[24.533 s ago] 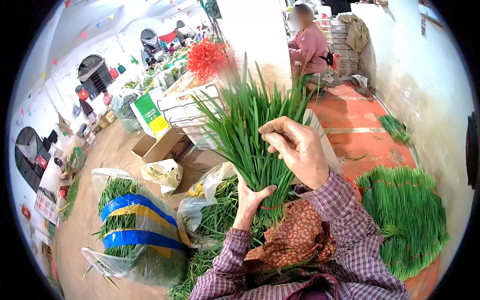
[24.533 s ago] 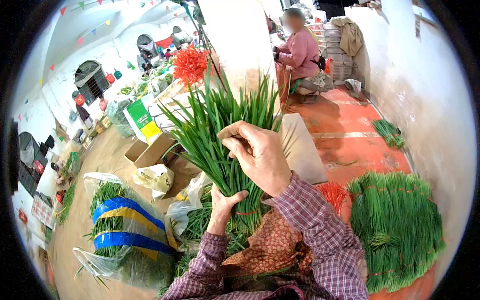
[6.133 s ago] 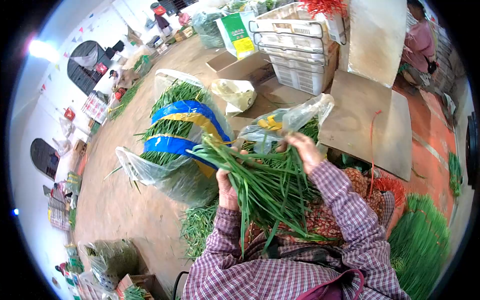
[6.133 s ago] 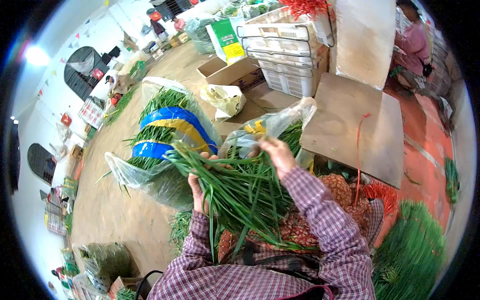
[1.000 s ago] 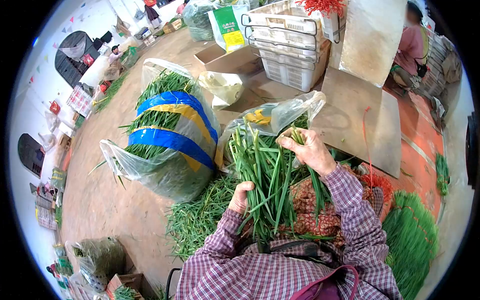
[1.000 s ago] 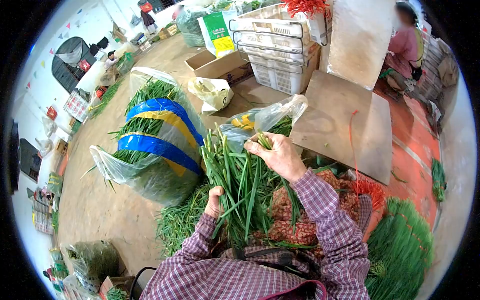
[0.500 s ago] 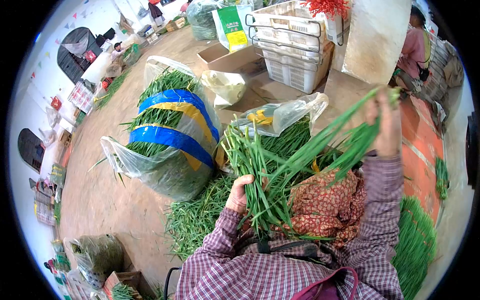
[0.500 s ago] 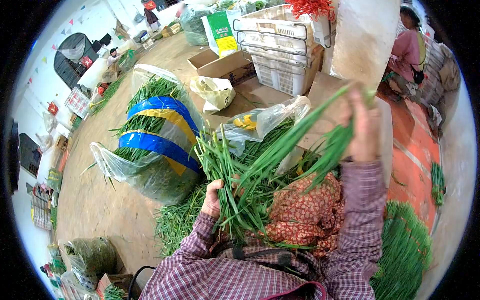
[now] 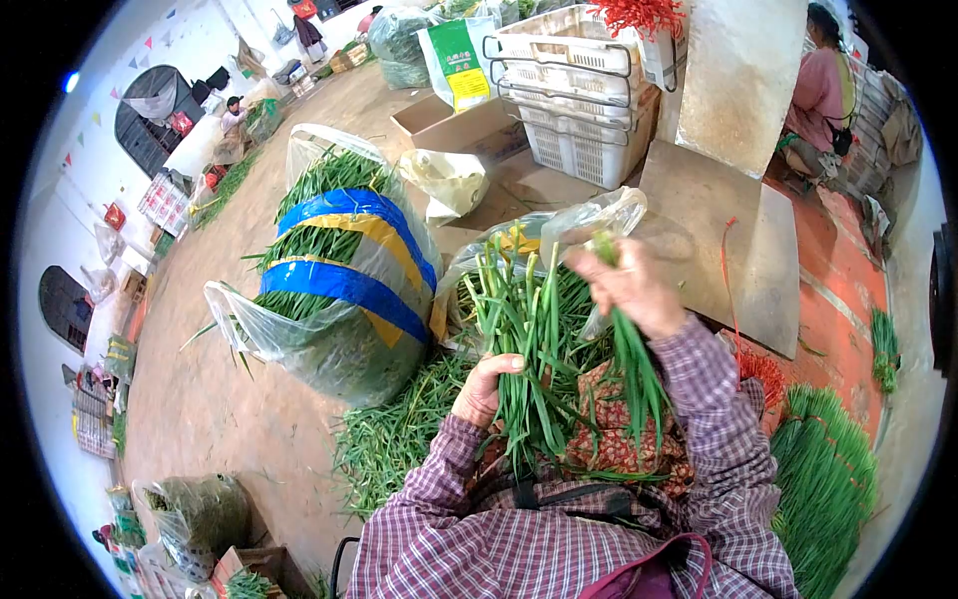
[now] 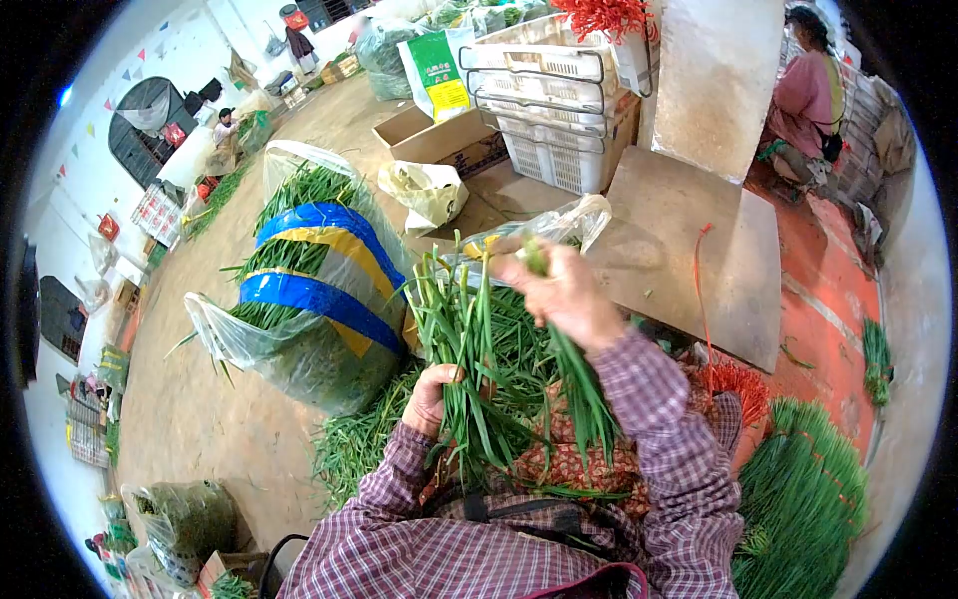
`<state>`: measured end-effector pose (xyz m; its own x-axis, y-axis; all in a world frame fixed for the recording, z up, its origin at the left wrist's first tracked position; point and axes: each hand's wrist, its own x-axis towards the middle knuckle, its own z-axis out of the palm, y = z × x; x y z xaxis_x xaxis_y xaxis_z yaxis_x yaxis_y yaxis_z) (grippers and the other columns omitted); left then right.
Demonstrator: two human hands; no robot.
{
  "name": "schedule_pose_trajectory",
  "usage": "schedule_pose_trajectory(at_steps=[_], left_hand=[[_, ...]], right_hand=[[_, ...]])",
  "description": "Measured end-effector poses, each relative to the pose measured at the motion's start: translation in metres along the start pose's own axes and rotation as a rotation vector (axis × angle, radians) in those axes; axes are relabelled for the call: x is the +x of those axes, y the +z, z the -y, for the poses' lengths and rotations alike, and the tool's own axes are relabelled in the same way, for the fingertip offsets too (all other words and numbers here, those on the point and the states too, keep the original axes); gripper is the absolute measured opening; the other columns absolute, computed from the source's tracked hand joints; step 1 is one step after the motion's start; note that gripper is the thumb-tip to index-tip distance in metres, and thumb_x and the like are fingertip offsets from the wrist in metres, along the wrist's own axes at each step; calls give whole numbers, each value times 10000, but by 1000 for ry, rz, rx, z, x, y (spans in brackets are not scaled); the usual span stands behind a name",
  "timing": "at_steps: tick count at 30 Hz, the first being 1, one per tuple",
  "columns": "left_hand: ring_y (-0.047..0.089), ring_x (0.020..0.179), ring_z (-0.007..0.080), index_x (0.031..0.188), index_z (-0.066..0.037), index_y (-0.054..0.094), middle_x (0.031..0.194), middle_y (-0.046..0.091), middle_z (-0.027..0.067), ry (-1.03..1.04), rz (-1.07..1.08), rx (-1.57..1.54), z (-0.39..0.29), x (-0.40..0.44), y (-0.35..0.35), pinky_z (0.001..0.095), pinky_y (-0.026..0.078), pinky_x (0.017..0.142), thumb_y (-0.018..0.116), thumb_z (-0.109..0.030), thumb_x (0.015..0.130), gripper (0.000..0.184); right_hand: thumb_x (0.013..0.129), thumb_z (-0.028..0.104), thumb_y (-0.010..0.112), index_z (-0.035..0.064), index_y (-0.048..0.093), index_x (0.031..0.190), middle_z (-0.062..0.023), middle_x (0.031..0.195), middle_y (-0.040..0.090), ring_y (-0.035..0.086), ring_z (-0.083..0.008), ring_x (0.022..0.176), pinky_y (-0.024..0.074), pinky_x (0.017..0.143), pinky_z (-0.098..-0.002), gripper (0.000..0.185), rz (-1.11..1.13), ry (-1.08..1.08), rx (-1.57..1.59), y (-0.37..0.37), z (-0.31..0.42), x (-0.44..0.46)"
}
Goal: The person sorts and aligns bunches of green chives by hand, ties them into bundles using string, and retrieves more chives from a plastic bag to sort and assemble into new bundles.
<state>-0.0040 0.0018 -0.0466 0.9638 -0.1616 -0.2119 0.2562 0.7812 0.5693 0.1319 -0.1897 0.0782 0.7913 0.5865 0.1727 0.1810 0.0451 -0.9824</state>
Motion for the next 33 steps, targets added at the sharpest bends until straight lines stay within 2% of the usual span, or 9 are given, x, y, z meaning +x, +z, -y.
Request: schedule_pose_trajectory(at_steps=[4,7,12,15,16,17,23,27,33], left_hand=[[660,904,303,1237,80,503,1071,642,216,26,-15,10,3,2,1,439,552,840,662,-89,719,567],[640,977,339,1271,76,480,1130,619,228,15,1,-48,6,4,-18,484,523,894,660,-94,705,618],[634,996,340,1279,63,480,1137,614,213,-18,49,-128,7,6,-20,487,524,900,673,-95,696,635],[634,988,336,1288,56,473,1146,607,210,-20,89,-155,10,9,-33,484,523,900,666,-91,701,635],[626,999,334,1299,34,468,1160,599,203,23,33,-187,10,8,-27,479,517,908,658,-79,703,635],[614,1025,333,1311,12,460,1172,595,195,-46,114,-247,10,11,-41,470,510,922,651,-63,704,642],[615,1014,328,1331,-4,444,1171,593,200,31,31,-230,10,5,-33,466,517,908,645,-60,710,654],[626,985,323,1322,4,445,1160,599,202,27,29,-163,6,5,-19,459,526,891,654,-79,724,639],[650,916,325,1270,46,470,1102,625,207,51,-1,-70,0,-1,-13,456,548,844,663,-103,731,591]], right_hand=[[892,381,640,51,681,987,60,588,519,405,-15,403,382,351,-179,346,-15,-35,-119,6,12,-2],[901,412,616,163,699,912,30,684,593,467,-66,443,437,436,-212,263,-367,-22,-14,-49,8,-1],[932,435,565,127,603,988,40,783,571,585,-73,657,528,558,-234,316,-562,-253,289,-132,60,-19],[956,402,539,120,570,986,42,746,531,540,-61,584,529,561,-219,285,-499,-345,464,-165,61,-29],[973,377,516,116,565,986,43,720,501,505,-49,539,499,530,-210,266,-271,-349,567,-171,59,-32],[973,377,516,116,565,986,43,720,501,505,-49,539,499,530,-210,266,-272,-347,566,-171,54,-34],[903,388,616,81,593,1011,38,685,534,474,-37,480,412,416,-202,326,-525,30,27,-111,41,-39],[864,376,675,65,650,977,47,654,545,493,-36,484,413,413,-183,331,-166,41,-63,-49,30,-35],[879,269,683,68,679,844,53,596,537,463,-20,457,394,396,-177,203,-36,-58,-71,3,12,-23]])
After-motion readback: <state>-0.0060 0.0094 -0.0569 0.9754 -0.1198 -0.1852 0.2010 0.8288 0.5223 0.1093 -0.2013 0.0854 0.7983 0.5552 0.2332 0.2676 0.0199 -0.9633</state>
